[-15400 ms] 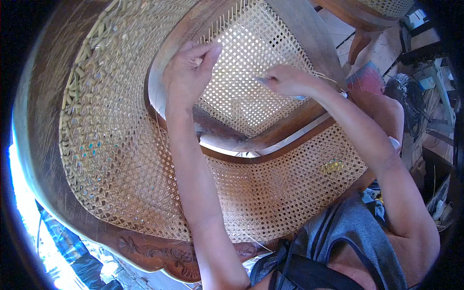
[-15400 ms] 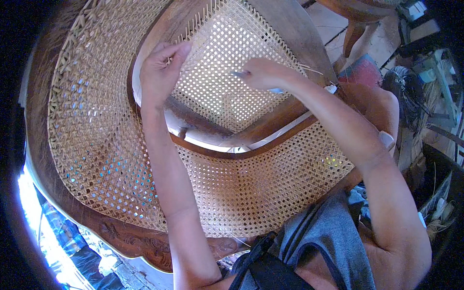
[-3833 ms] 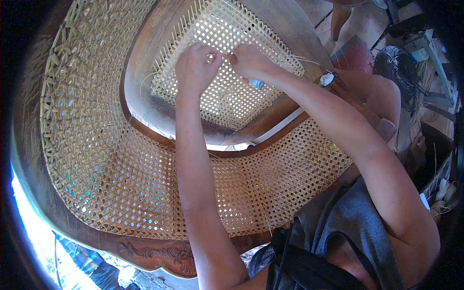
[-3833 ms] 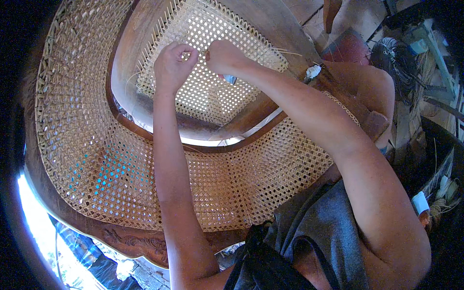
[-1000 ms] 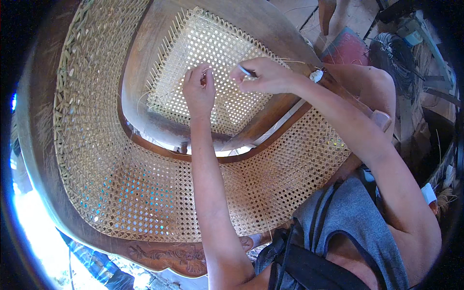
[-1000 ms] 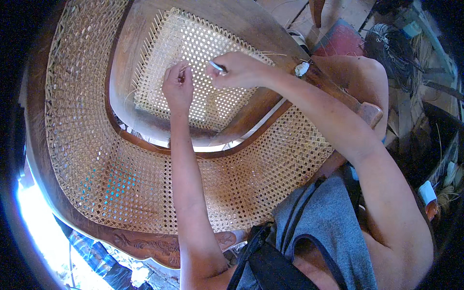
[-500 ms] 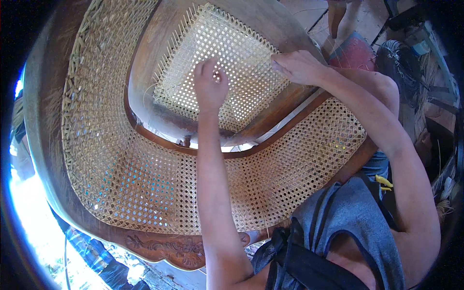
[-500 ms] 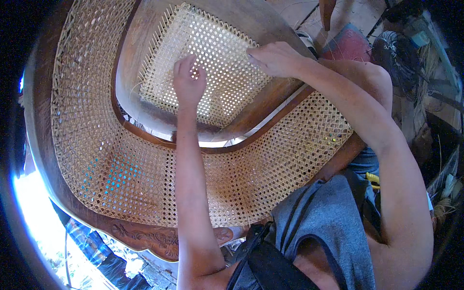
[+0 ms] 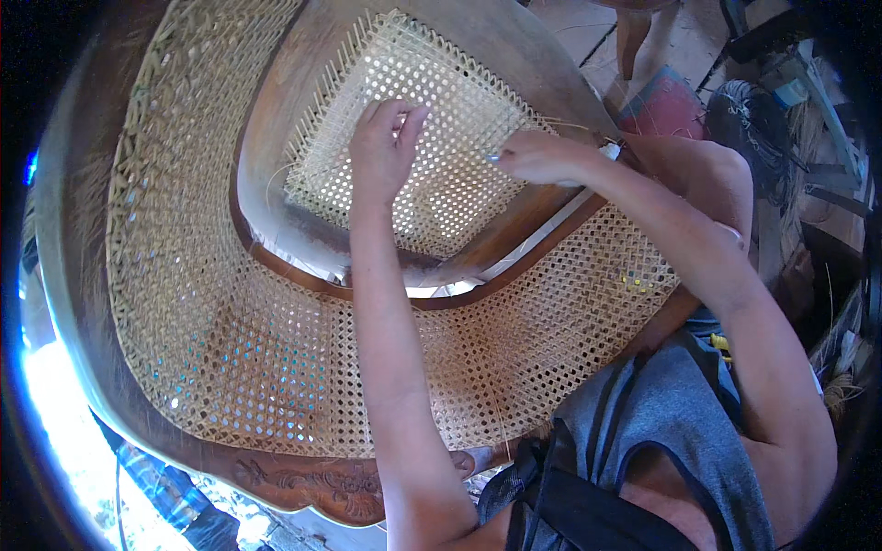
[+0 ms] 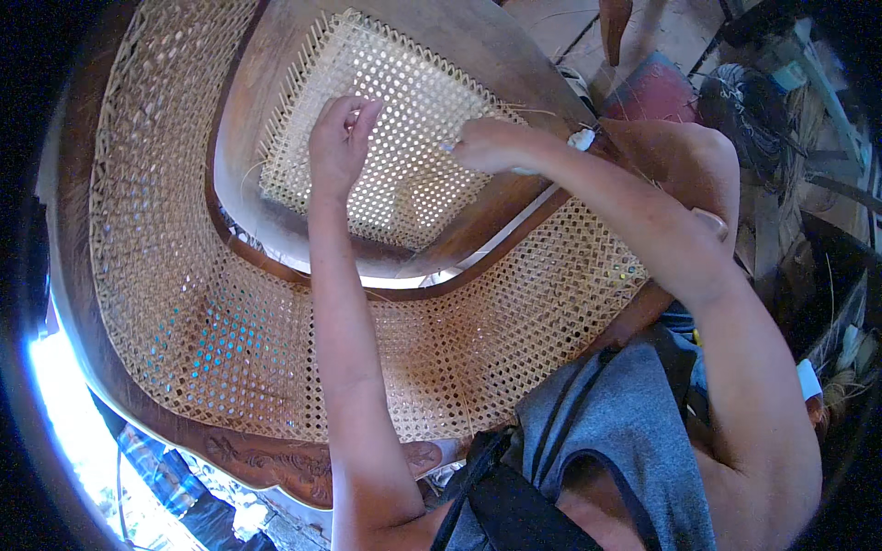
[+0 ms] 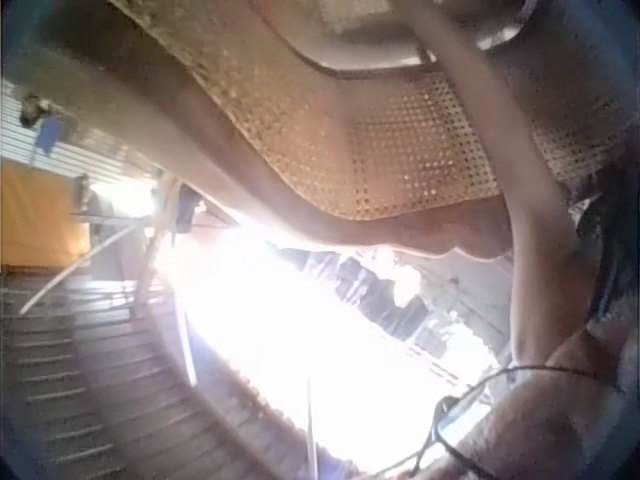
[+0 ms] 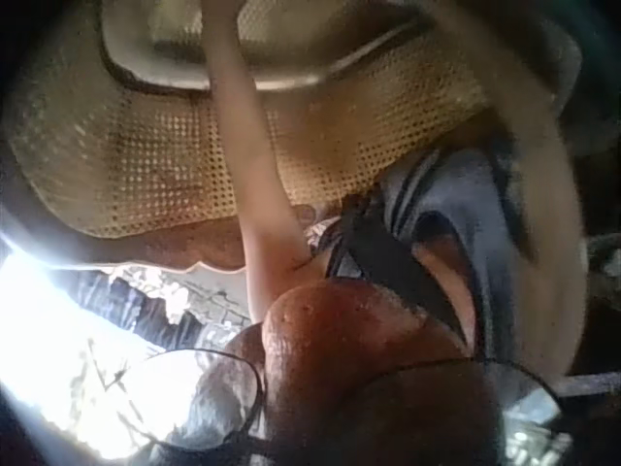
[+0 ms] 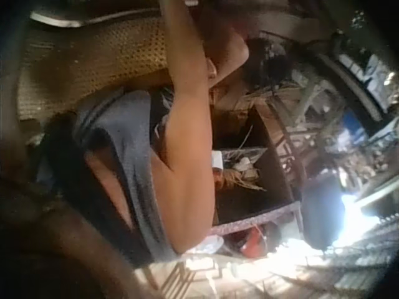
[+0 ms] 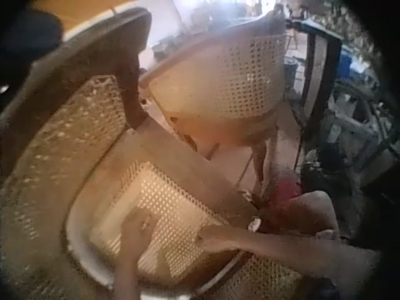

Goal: Thread and weave cane material onto a wooden armchair frame.

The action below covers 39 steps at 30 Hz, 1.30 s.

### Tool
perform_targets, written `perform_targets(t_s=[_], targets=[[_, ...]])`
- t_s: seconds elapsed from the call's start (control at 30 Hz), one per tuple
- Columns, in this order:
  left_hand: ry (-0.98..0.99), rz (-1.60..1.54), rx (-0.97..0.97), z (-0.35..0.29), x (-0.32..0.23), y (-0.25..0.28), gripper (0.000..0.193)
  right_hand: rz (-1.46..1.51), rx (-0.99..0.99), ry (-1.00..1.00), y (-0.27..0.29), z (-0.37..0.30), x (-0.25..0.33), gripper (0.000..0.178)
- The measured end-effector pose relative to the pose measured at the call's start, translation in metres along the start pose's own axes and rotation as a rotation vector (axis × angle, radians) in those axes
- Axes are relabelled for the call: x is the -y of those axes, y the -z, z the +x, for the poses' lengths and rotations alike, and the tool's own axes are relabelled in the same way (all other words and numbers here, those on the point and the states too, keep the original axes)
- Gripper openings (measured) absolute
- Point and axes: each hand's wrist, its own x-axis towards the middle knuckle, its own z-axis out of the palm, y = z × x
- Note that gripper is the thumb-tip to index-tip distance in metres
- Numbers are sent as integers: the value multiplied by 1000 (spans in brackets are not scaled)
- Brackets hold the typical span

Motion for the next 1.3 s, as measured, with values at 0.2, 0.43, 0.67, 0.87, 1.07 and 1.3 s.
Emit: perform_targets(t_s=[0.2, 0.43, 0.67, 0.87, 1.07, 1.3], targets=[[-12, 326, 153, 2, 10, 9, 19, 389, -126, -117, 19, 19, 71, 20], [-78, 478, 158, 3, 8, 10, 18, 401, -98, -220, 21, 40, 80, 20], [-106, 505, 186, 5, 22, 3, 19, 389, -228, -164, 12, 39, 76, 27], [-24, 588, 241, -4, 5, -1, 12, 466, -96, -291, 26, 38, 89, 37], [-116, 533, 77, -14, 6, -21, 11, 24, -150, -201, 24, 31, 48, 45], [-252, 324, -35, -22, 4, -62, 10, -57, -236, -321, 58, -53, -15, 50]])
